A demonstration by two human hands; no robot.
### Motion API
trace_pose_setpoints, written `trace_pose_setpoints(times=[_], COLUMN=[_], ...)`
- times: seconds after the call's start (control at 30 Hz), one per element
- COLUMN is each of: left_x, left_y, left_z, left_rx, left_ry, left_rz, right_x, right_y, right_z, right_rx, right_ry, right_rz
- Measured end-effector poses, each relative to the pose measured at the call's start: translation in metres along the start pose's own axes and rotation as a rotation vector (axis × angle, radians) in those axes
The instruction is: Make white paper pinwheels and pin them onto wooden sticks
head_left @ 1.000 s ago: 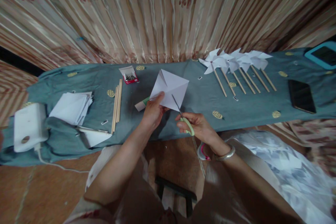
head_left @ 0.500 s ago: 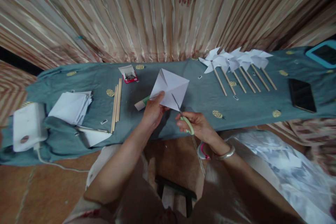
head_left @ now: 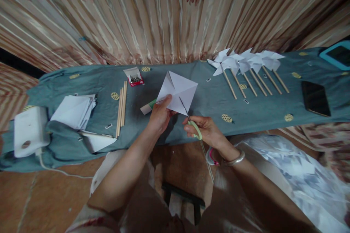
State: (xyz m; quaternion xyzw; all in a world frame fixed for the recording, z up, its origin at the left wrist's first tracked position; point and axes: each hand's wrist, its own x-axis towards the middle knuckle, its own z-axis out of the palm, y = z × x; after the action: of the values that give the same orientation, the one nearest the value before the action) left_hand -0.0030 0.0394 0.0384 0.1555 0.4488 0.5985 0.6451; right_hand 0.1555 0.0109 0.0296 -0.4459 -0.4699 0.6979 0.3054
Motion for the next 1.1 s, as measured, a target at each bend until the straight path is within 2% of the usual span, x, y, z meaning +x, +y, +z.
trace_pose_setpoints(times=[0.3, 0.5, 0.73, 0.93, 1.1], left_x=[-0.001, 0.002, 0.009, 0.013, 0.016], left_y=[0.001, 0.000, 0.002, 0.011, 0.015], left_z=[0.003, 0.000, -0.006, -0.009, -0.011], left_rx=[-0.011, 0.020, -0.013, -0.086, -0.106], left_ry=[0.009, 0.026, -0.005, 0.037, 0.060], left_rz=[0.005, 0.000, 0.099, 0.124, 0.145], right_x=[0.002, 0.001, -0.003, -0.005, -0.008], right_y=[0.003, 0.003, 0.000, 0.002, -0.010], right_z=[0.001, -0.001, -0.002, -0.015, -0.029], right_rx=[0.035, -0.039, -0.092, -0.078, -0.114], right_ry=[0.013, -0.031, -0.076, -0.169, -0.181], right_rz=[0.001, -0.007, 0.004, 0.062, 0.108])
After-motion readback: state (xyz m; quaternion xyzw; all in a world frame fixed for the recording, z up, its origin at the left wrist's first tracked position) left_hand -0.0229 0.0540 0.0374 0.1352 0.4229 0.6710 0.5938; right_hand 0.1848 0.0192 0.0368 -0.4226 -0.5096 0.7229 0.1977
